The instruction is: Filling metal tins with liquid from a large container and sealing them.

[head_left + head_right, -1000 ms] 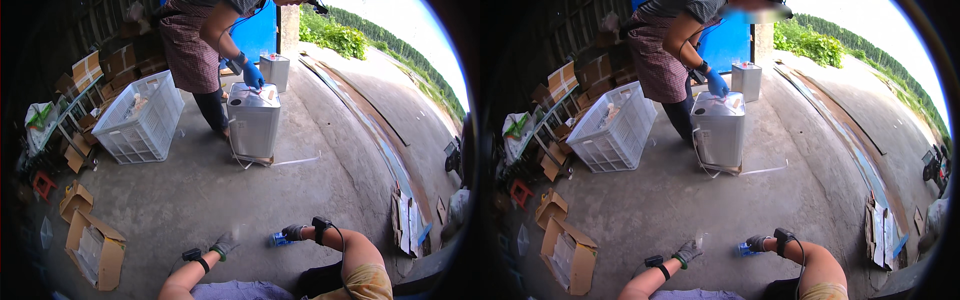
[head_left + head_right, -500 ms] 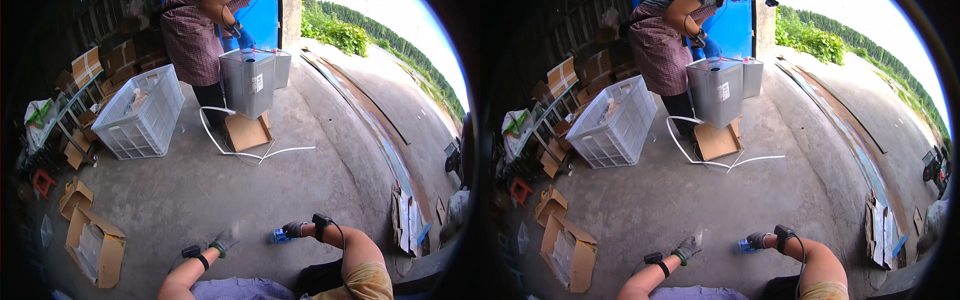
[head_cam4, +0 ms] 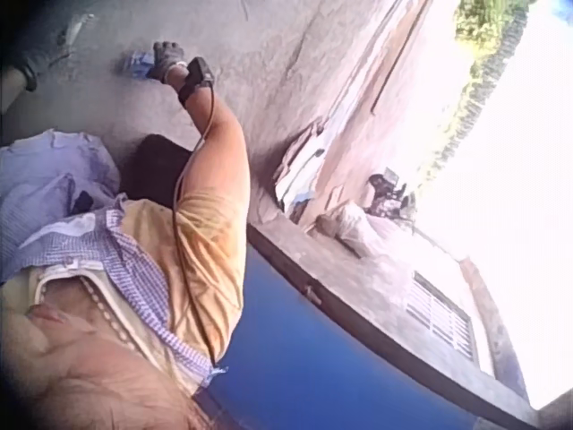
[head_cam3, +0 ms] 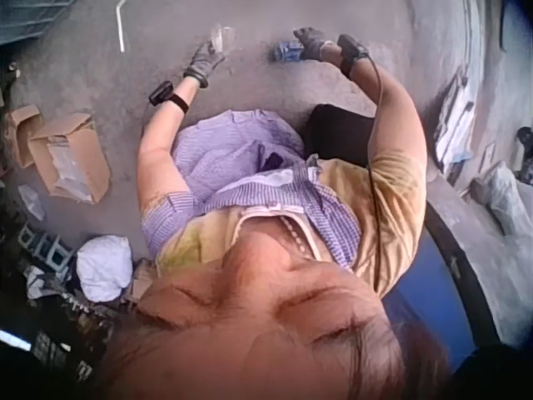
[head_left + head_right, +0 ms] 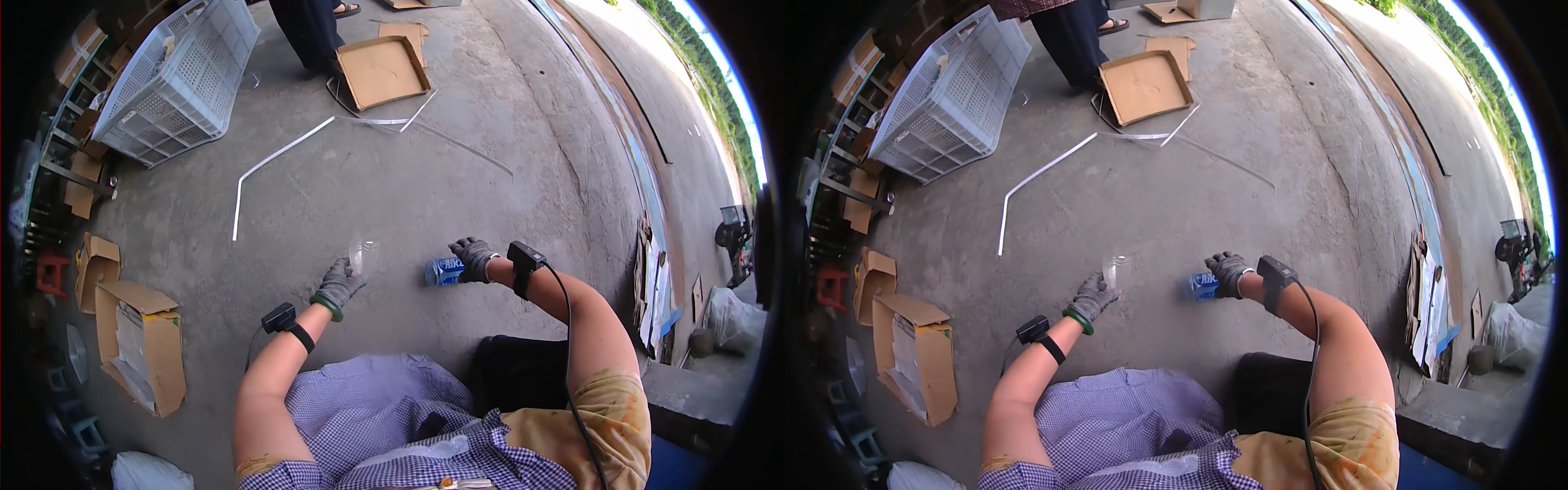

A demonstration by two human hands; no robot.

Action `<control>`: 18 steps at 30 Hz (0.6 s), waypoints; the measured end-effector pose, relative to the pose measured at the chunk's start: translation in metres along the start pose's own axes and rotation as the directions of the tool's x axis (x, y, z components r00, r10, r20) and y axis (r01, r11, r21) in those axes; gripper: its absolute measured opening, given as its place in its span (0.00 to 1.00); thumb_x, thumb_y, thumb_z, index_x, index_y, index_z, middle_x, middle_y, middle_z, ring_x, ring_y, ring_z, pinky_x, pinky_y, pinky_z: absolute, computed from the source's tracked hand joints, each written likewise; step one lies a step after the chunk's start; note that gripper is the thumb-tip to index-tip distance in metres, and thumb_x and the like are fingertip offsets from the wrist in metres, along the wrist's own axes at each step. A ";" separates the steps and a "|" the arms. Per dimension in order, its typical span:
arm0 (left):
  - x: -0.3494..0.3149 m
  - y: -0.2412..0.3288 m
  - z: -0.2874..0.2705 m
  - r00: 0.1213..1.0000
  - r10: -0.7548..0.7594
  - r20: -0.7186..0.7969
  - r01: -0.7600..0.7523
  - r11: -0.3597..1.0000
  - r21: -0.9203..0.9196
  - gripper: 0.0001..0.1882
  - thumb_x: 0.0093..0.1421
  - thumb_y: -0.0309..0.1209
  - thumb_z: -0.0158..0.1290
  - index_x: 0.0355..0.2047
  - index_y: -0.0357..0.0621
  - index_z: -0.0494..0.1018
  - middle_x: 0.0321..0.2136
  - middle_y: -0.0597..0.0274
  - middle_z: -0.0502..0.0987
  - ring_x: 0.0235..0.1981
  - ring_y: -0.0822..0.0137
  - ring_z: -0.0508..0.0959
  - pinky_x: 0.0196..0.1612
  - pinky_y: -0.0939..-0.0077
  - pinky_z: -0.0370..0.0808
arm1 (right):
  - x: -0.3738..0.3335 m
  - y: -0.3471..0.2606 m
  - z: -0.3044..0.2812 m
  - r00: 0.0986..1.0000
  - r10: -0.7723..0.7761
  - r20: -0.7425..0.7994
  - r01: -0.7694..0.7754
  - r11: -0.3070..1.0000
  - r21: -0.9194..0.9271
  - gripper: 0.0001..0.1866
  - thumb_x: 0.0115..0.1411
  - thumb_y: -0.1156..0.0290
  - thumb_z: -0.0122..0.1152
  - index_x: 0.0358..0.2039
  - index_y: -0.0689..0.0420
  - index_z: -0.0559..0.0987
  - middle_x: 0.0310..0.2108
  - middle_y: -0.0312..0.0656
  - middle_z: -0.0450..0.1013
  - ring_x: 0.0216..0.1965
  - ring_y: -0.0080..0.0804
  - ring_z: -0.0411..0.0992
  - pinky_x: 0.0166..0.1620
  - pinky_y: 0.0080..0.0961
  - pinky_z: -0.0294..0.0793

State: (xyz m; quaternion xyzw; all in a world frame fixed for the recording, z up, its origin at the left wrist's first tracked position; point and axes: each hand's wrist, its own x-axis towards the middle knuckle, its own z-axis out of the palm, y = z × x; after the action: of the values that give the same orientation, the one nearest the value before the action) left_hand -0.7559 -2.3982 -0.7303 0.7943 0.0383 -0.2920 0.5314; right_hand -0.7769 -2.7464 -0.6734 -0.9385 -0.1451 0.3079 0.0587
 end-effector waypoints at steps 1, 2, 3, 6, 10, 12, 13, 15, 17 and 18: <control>0.006 0.000 0.000 1.000 -0.014 0.011 0.014 1.000 -0.015 0.25 0.44 0.28 0.57 0.43 0.37 0.64 0.27 0.64 0.74 0.26 0.75 0.71 0.29 0.80 0.71 | 0.002 0.005 0.009 1.000 0.009 0.024 -0.009 1.000 0.008 0.44 0.34 0.57 0.69 0.53 0.57 0.63 0.51 0.48 0.62 0.54 0.46 0.58 0.55 0.36 0.59; 0.008 -0.001 0.002 0.999 -0.025 0.020 0.025 0.999 -0.029 0.25 0.44 0.26 0.57 0.44 0.37 0.63 0.26 0.65 0.73 0.26 0.76 0.71 0.29 0.81 0.70 | 0.003 0.010 0.016 1.000 -0.005 0.024 0.005 1.000 -0.020 0.45 0.34 0.57 0.70 0.53 0.57 0.62 0.51 0.48 0.62 0.55 0.46 0.57 0.56 0.36 0.57; 0.011 -0.008 0.004 0.999 -0.038 0.033 0.040 0.999 -0.035 0.25 0.44 0.26 0.57 0.44 0.37 0.63 0.26 0.65 0.73 0.26 0.76 0.71 0.29 0.81 0.70 | 0.004 0.013 0.022 1.000 -0.020 0.022 0.021 0.999 -0.049 0.46 0.34 0.57 0.70 0.54 0.57 0.62 0.51 0.48 0.61 0.55 0.46 0.57 0.57 0.35 0.55; 0.009 -0.033 -0.003 0.999 -0.041 0.023 0.044 0.986 -0.159 0.25 0.45 0.24 0.57 0.44 0.35 0.63 0.26 0.65 0.73 0.26 0.76 0.71 0.30 0.82 0.71 | 0.010 0.003 0.030 0.995 -0.057 0.076 0.063 0.994 -0.087 0.45 0.36 0.60 0.67 0.56 0.56 0.59 0.52 0.48 0.61 0.56 0.45 0.55 0.58 0.35 0.54; 0.008 -0.014 0.006 0.990 -0.138 0.001 0.132 0.945 -0.298 0.25 0.45 0.24 0.58 0.44 0.35 0.63 0.27 0.64 0.73 0.28 0.74 0.72 0.32 0.82 0.71 | 0.011 0.013 0.045 0.988 -0.017 0.154 0.032 0.995 -0.096 0.43 0.38 0.62 0.63 0.57 0.55 0.58 0.52 0.47 0.61 0.56 0.42 0.57 0.58 0.33 0.54; 0.008 -0.012 0.004 0.981 -0.194 0.030 0.190 0.897 -0.399 0.25 0.45 0.24 0.58 0.44 0.35 0.63 0.28 0.64 0.73 0.28 0.74 0.72 0.32 0.82 0.71 | 0.018 0.010 0.043 0.984 0.023 0.178 -0.018 0.999 -0.032 0.44 0.37 0.59 0.66 0.56 0.56 0.59 0.48 0.47 0.65 0.52 0.42 0.62 0.55 0.33 0.59; 0.010 -0.012 0.003 0.962 -0.273 0.027 0.250 0.831 -0.497 0.25 0.45 0.23 0.57 0.45 0.36 0.64 0.29 0.63 0.73 0.29 0.73 0.73 0.33 0.82 0.71 | 0.022 0.010 0.036 0.980 0.018 0.196 -0.012 0.999 -0.031 0.44 0.37 0.59 0.66 0.56 0.56 0.59 0.48 0.47 0.65 0.52 0.42 0.62 0.55 0.33 0.59; 0.010 -0.018 0.002 0.927 -0.374 0.042 0.325 0.739 -0.590 0.24 0.45 0.22 0.56 0.45 0.37 0.64 0.30 0.63 0.73 0.30 0.72 0.73 0.33 0.82 0.71 | 0.029 0.010 0.027 0.959 0.015 0.284 -0.179 0.808 0.561 0.45 0.35 0.56 0.70 0.53 0.58 0.62 0.44 0.46 0.69 0.48 0.44 0.66 0.51 0.35 0.64; 0.006 -0.025 0.007 0.894 -0.440 0.080 0.381 0.655 -0.653 0.23 0.44 0.19 0.52 0.44 0.38 0.65 0.34 0.63 0.72 0.32 0.72 0.73 0.35 0.81 0.71 | 0.033 0.010 0.036 0.923 -0.051 0.381 -0.374 0.110 0.921 0.40 0.38 0.51 0.70 0.47 0.62 0.67 0.40 0.45 0.71 0.42 0.34 0.70 0.46 0.30 0.70; 0.004 -0.030 0.013 0.886 -0.454 0.094 0.399 0.642 -0.655 0.23 0.44 0.19 0.52 0.44 0.38 0.65 0.34 0.63 0.72 0.32 0.72 0.73 0.35 0.81 0.71 | 0.034 0.011 0.041 0.891 -0.127 0.436 -0.447 -0.073 0.892 0.38 0.40 0.50 0.68 0.46 0.61 0.67 0.39 0.45 0.71 0.40 0.32 0.71 0.45 0.28 0.70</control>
State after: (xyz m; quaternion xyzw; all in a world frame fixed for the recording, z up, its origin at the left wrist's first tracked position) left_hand -0.7697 -2.3978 -0.7604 0.5347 0.3454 -0.3446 0.6900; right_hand -0.7724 -2.7458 -0.7273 -0.5255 0.2314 0.4989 0.6492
